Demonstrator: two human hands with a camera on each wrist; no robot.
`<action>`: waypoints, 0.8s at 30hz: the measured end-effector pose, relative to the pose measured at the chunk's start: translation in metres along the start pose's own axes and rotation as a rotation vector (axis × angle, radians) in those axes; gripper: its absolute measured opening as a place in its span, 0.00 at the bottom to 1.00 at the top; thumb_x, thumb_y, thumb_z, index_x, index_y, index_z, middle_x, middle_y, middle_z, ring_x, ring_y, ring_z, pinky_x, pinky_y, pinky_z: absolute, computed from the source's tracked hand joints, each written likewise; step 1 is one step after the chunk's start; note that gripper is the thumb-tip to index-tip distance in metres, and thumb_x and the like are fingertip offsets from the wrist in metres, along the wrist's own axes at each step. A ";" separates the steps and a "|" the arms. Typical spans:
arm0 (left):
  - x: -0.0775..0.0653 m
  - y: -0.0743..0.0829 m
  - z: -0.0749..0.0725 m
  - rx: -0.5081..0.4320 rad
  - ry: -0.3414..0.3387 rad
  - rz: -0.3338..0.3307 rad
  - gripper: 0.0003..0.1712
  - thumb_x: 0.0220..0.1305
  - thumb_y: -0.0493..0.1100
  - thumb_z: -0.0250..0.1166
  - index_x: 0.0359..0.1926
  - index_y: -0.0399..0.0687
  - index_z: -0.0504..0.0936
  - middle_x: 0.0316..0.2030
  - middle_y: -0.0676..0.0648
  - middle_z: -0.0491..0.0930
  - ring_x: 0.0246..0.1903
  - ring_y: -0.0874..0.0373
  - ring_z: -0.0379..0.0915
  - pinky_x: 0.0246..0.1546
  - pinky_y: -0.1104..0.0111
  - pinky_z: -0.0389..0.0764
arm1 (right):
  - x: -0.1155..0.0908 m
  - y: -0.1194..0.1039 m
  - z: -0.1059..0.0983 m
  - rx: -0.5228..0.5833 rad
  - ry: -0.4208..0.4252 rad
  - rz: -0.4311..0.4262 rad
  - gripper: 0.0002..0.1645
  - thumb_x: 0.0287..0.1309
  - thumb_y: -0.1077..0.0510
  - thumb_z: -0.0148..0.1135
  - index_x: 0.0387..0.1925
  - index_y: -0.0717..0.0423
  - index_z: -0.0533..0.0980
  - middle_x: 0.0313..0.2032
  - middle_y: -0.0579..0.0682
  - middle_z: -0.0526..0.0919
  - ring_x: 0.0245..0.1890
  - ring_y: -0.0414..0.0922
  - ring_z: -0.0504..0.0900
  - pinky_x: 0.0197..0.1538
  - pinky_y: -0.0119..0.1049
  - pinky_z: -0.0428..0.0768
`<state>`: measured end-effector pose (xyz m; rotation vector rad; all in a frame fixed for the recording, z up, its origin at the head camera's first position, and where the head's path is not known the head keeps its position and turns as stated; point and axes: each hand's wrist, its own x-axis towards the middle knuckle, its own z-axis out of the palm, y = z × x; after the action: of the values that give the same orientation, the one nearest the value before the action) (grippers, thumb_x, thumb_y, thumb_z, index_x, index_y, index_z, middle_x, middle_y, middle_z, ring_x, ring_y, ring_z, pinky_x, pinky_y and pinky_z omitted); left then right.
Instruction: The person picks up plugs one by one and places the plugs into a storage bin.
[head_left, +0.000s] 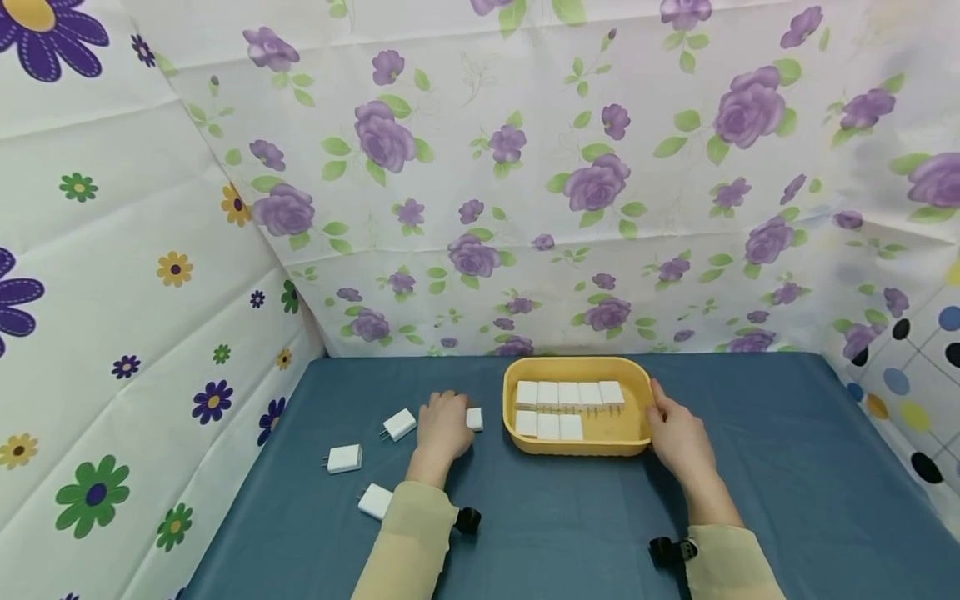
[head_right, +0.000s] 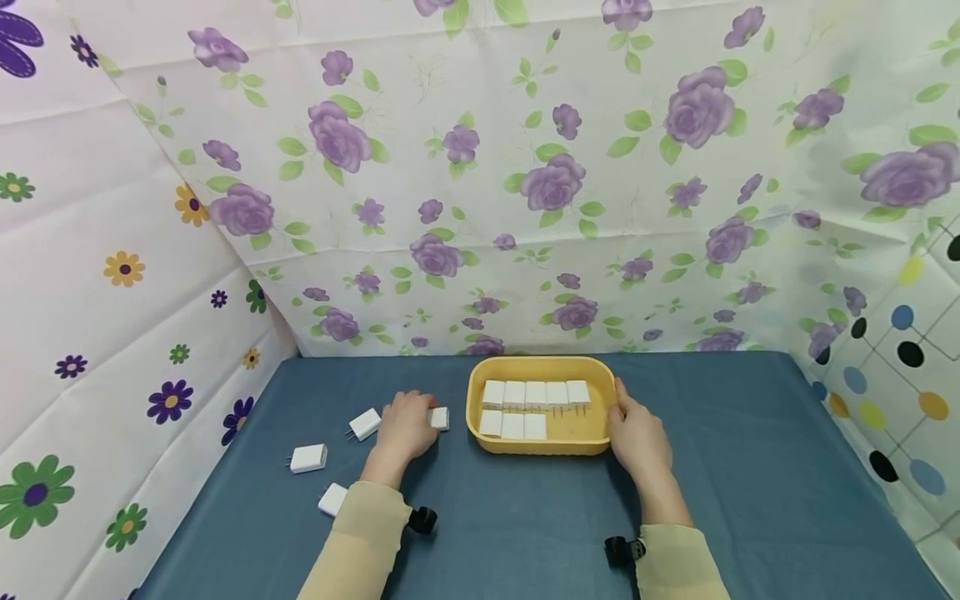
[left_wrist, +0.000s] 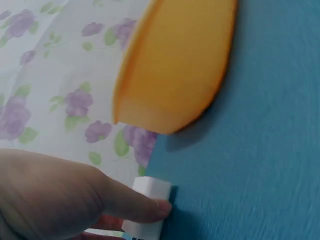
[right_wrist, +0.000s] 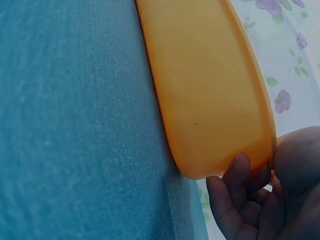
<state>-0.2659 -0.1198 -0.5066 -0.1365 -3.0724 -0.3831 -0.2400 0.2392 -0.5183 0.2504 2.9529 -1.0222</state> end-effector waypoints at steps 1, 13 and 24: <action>-0.001 0.000 0.000 -0.029 0.001 -0.014 0.15 0.55 0.41 0.73 0.46 0.49 0.87 0.43 0.45 0.81 0.45 0.45 0.73 0.47 0.48 0.73 | 0.000 0.000 0.000 0.001 0.000 0.001 0.34 0.77 0.48 0.40 0.78 0.41 0.48 0.67 0.68 0.67 0.33 0.53 0.78 0.33 0.44 0.72; -0.011 0.009 -0.005 -0.406 0.166 -0.111 0.25 0.60 0.52 0.70 0.56 0.45 0.83 0.45 0.43 0.82 0.42 0.50 0.78 0.42 0.54 0.78 | 0.000 0.001 0.000 -0.004 0.015 0.006 0.34 0.76 0.49 0.40 0.78 0.42 0.49 0.68 0.67 0.67 0.37 0.56 0.78 0.34 0.46 0.72; -0.007 0.037 -0.001 -0.597 0.294 0.022 0.25 0.61 0.50 0.70 0.56 0.46 0.80 0.44 0.48 0.76 0.41 0.56 0.74 0.40 0.63 0.78 | 0.000 0.000 0.000 0.000 0.014 0.010 0.33 0.76 0.47 0.40 0.78 0.41 0.50 0.68 0.66 0.67 0.40 0.57 0.78 0.36 0.48 0.72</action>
<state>-0.2553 -0.0850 -0.4971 -0.1170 -2.5745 -1.1865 -0.2402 0.2396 -0.5185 0.2734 2.9605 -1.0234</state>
